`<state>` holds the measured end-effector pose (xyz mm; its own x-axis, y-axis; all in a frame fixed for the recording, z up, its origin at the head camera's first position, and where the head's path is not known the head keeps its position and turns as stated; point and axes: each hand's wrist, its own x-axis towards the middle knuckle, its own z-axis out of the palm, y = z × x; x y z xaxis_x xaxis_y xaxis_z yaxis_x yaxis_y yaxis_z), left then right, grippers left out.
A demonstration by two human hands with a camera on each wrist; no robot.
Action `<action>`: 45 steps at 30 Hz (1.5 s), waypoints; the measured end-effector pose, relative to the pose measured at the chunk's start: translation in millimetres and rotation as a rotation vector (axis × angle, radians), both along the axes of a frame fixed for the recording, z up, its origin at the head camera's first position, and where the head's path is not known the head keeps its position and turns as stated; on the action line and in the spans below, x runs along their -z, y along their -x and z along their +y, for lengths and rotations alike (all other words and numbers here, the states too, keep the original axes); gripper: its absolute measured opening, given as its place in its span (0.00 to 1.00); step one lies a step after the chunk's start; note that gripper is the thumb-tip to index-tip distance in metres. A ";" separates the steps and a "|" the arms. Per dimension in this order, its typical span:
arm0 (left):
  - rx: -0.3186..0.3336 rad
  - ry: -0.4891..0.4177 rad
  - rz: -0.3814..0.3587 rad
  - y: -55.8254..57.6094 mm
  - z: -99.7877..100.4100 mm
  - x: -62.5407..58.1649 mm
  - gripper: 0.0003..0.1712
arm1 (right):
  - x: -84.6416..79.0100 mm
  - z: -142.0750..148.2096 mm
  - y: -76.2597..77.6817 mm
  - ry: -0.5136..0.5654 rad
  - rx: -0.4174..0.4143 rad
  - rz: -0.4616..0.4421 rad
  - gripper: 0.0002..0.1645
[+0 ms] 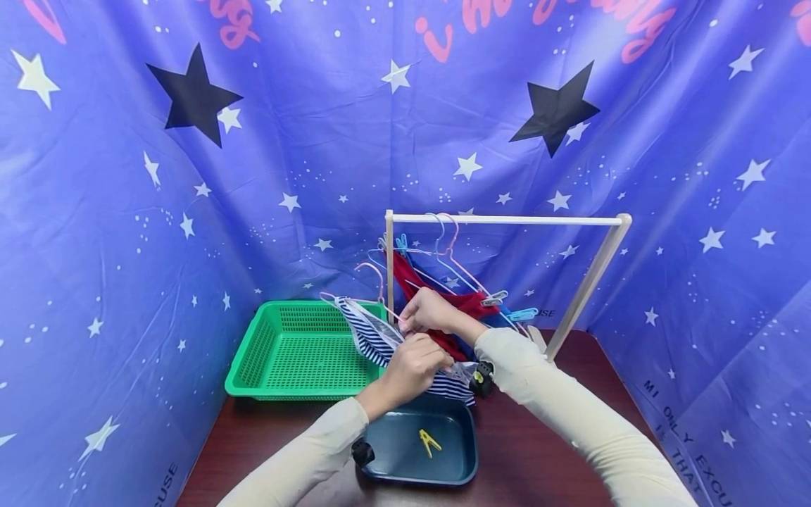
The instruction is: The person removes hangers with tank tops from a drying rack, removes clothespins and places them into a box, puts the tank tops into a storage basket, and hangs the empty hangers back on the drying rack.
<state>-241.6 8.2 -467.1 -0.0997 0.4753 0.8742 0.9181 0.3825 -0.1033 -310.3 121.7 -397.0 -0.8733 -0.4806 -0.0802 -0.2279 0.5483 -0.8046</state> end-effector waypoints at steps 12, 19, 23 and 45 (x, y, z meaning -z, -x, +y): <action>-0.020 0.097 -0.020 1.7 -14.2 2.6 0.12 | -5.4 2.6 0.8 -0.001 0.002 -0.016 0.02; -0.009 0.217 -0.060 -0.9 -25.2 13.2 0.12 | -6.2 3.4 1.5 0.012 0.011 -0.057 0.03; -0.016 0.286 -0.114 -3.3 -30.6 19.4 0.11 | -6.2 3.2 0.8 0.005 0.014 -0.056 0.03; 0.006 0.634 -0.326 -1.4 -17.5 68.2 0.15 | -2.2 -1.4 1.8 0.017 -0.004 -0.078 0.03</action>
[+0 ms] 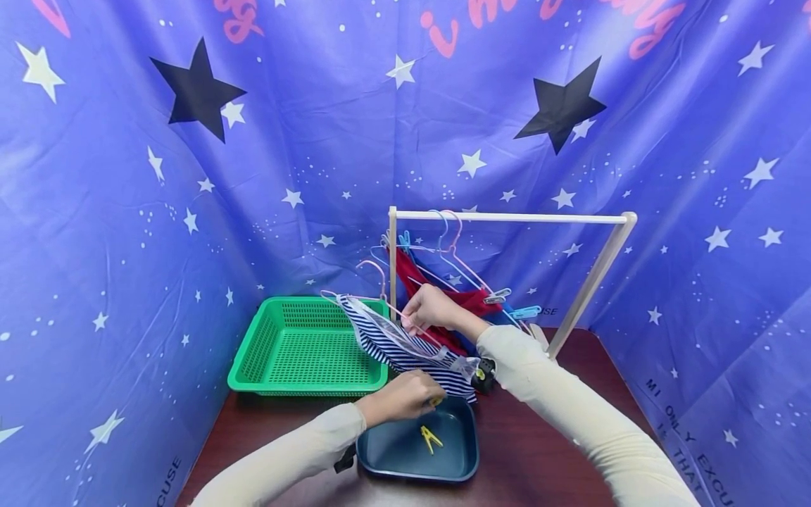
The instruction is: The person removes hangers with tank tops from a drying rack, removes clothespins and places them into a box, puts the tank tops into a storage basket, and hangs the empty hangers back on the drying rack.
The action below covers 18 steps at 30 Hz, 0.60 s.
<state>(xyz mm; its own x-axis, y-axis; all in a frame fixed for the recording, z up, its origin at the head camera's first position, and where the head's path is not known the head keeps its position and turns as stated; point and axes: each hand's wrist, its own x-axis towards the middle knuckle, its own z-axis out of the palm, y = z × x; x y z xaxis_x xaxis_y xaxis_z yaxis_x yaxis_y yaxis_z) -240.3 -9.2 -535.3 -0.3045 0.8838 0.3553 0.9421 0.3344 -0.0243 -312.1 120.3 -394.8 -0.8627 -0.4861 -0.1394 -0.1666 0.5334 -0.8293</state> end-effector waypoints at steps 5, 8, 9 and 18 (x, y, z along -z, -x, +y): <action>-0.021 0.104 -0.051 -1.3 12.2 5.5 0.14 | -1.8 0.5 1.3 -0.021 -0.004 0.022 0.02; -0.043 0.138 -0.086 -1.2 19.1 10.3 0.15 | -4.0 1.4 1.0 -0.045 -0.009 0.045 0.02; -0.050 0.144 -0.097 -0.9 21.3 12.6 0.15 | -4.7 1.6 0.7 -0.051 -0.010 0.052 0.02; -0.064 0.191 -0.129 1.2 37.6 33.5 0.17 | -9.0 6.5 0.6 -0.103 -0.010 0.103 0.02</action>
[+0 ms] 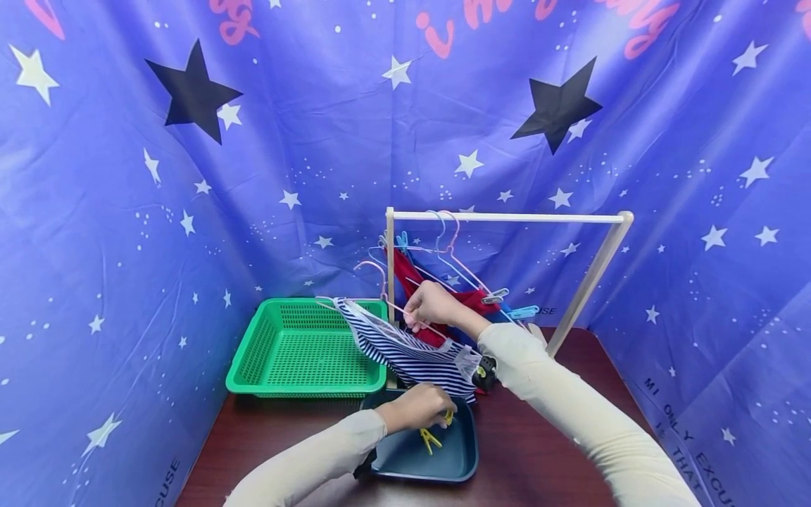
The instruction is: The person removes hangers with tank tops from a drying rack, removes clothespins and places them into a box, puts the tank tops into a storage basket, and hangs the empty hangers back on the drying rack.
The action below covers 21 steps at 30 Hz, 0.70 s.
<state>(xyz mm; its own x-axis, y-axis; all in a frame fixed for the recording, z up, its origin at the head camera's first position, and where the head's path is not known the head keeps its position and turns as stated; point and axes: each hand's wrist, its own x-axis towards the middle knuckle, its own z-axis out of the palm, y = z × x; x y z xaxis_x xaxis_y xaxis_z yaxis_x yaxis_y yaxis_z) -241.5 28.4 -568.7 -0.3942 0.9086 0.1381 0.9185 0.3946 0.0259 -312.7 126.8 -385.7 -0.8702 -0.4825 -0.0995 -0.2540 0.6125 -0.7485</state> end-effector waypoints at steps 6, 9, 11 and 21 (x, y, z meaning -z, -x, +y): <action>0.001 0.020 -0.049 0.4 5.9 11.1 0.18 | 0.4 4.3 1.0 -0.001 0.010 0.006 0.03; -0.012 0.032 -0.052 -0.2 7.8 14.1 0.18 | -0.3 6.4 0.8 -0.003 0.011 0.007 0.02; -0.019 0.040 -0.054 -0.4 9.0 15.8 0.18 | -0.9 7.8 0.7 0.003 0.015 0.000 0.02; -0.020 0.085 -0.040 4.7 11.6 28.1 0.16 | 0.4 17.5 1.8 -0.019 0.029 0.026 0.04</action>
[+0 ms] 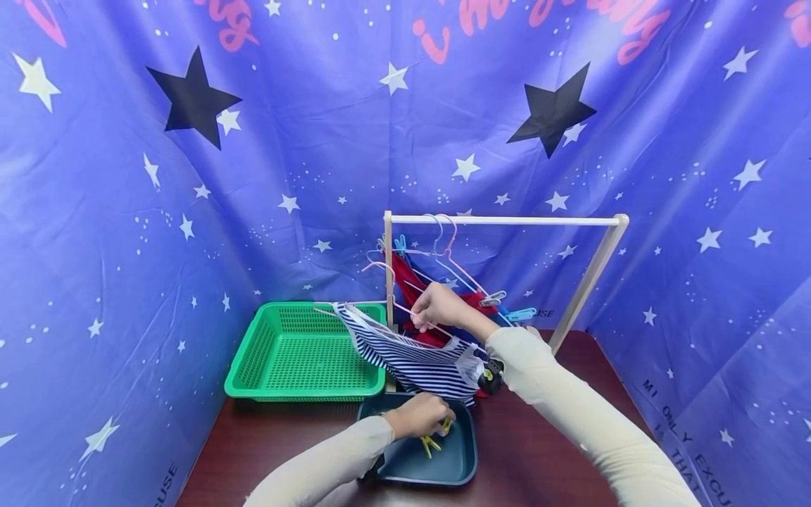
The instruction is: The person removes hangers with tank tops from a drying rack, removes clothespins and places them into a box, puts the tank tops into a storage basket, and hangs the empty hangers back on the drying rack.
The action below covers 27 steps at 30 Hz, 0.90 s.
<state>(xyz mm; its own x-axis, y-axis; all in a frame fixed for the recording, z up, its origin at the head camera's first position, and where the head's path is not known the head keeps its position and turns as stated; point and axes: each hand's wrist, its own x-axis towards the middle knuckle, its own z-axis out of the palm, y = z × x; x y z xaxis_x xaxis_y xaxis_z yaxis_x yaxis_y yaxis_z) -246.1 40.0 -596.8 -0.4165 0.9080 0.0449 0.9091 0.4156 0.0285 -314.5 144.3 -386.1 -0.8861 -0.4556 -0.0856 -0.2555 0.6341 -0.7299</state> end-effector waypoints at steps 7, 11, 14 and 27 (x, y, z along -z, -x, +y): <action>-0.035 0.023 -0.025 -0.1 1.2 -1.1 0.16 | -5.8 2.5 -5.4 -0.030 -0.012 0.025 0.03; -0.053 0.045 -0.036 0.9 2.8 -2.3 0.14 | -7.0 4.0 -6.0 -0.033 -0.024 0.033 0.04; -0.067 0.066 -0.044 1.9 3.5 -5.2 0.10 | -7.2 5.3 -5.8 -0.039 -0.030 0.043 0.04; -0.148 0.234 0.014 0.4 7.1 -14.1 0.05 | -3.6 7.8 -5.7 -0.046 -0.028 0.063 0.03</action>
<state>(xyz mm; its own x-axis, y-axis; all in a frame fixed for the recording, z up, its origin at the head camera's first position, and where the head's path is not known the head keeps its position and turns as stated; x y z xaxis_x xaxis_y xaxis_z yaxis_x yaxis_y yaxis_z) -246.5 47.1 -582.7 -0.5465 0.8236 -0.1520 0.8375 0.5379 -0.0962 -308.8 152.1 -382.5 -0.8772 -0.4774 -0.0515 -0.3184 0.6586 -0.6818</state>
